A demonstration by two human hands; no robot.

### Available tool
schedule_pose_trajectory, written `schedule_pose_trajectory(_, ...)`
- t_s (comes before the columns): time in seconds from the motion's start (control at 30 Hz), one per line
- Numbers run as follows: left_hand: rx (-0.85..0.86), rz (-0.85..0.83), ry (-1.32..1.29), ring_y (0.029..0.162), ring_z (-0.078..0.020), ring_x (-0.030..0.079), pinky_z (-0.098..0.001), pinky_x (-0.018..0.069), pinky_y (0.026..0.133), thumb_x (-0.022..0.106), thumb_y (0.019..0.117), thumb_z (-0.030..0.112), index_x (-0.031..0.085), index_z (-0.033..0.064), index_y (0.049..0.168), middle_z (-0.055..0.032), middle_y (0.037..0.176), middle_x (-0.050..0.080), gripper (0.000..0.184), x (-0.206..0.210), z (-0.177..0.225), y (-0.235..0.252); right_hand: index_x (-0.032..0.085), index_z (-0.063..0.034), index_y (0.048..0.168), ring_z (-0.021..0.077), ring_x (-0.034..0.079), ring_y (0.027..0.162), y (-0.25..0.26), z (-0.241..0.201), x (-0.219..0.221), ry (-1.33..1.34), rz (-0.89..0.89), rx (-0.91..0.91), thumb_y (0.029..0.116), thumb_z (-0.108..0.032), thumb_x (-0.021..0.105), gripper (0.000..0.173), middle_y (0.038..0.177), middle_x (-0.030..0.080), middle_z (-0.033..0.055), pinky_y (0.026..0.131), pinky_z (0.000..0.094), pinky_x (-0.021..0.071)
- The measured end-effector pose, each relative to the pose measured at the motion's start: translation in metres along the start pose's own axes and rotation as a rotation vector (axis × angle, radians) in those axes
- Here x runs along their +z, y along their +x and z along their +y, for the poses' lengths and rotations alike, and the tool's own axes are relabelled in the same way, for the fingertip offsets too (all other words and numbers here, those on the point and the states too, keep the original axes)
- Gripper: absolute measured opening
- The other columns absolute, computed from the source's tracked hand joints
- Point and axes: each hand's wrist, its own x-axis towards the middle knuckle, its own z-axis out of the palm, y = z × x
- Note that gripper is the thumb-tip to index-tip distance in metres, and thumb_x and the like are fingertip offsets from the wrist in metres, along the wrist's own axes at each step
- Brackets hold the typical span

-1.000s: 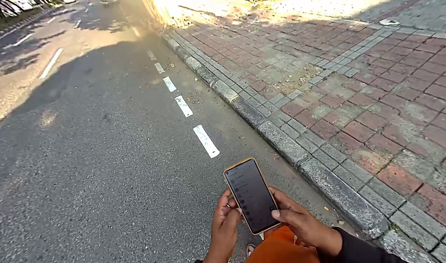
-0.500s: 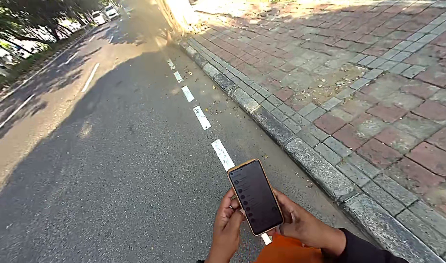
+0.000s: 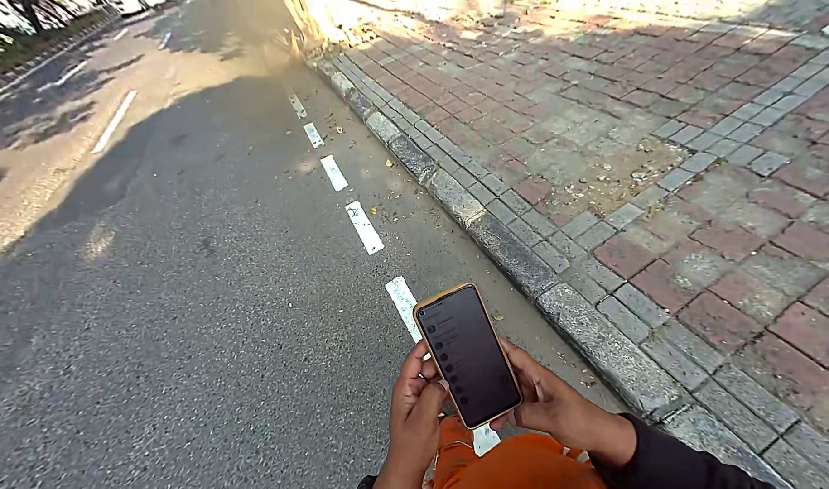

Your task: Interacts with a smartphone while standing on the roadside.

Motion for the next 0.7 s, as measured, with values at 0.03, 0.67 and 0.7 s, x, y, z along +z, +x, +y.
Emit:
schedule_pose_trajectory(0.03,0.009,-0.017,-0.003,0.089,-0.0079,0.073,-0.0306,0.0623,0.080,0.040,0.0882,-0.008,0.048,0.0059,0.135,0.0054,0.096,0.076,0.050,-0.013,0.002,0.015,0.011,-0.0039,0.161,0.0184,0.070,0.115,0.017,0.001,0.001,-0.026,0.013,-0.014,0.0828,0.013,0.060,0.094,0.144,0.058,0.0047,0.087,0.0380,0.0659)
schedule_pose_trajectory(0.67,-0.037,-0.073,-0.012,0.089,-0.0103,0.074,-0.0321,0.0626,0.081,0.037,0.0876,-0.009,0.043,0.0011,0.138,0.0022,0.099,0.076,0.052,-0.204,0.037,0.256,0.017,-0.0079,0.160,0.0200,0.073,0.109,0.320,0.008,-0.004,-0.065,0.156,0.071,0.0830,0.017,0.062,0.093,0.138,0.062,0.0059,0.081,0.0363,0.0671)
schedule_pose_trajectory(0.7,-0.034,-0.073,-0.008,0.089,-0.0105,0.074,-0.0323,0.0626,0.081,0.037,0.0877,-0.009,0.044,0.0011,0.138,0.0018,0.099,0.076,0.052,-0.211,0.035,0.273,0.016,-0.0073,0.160,0.0202,0.072,0.111,0.338,0.009,-0.014,-0.047,0.122,0.042,0.0835,0.016,0.063,0.092,0.138,0.062,0.0058,0.082,0.0369,0.0669)
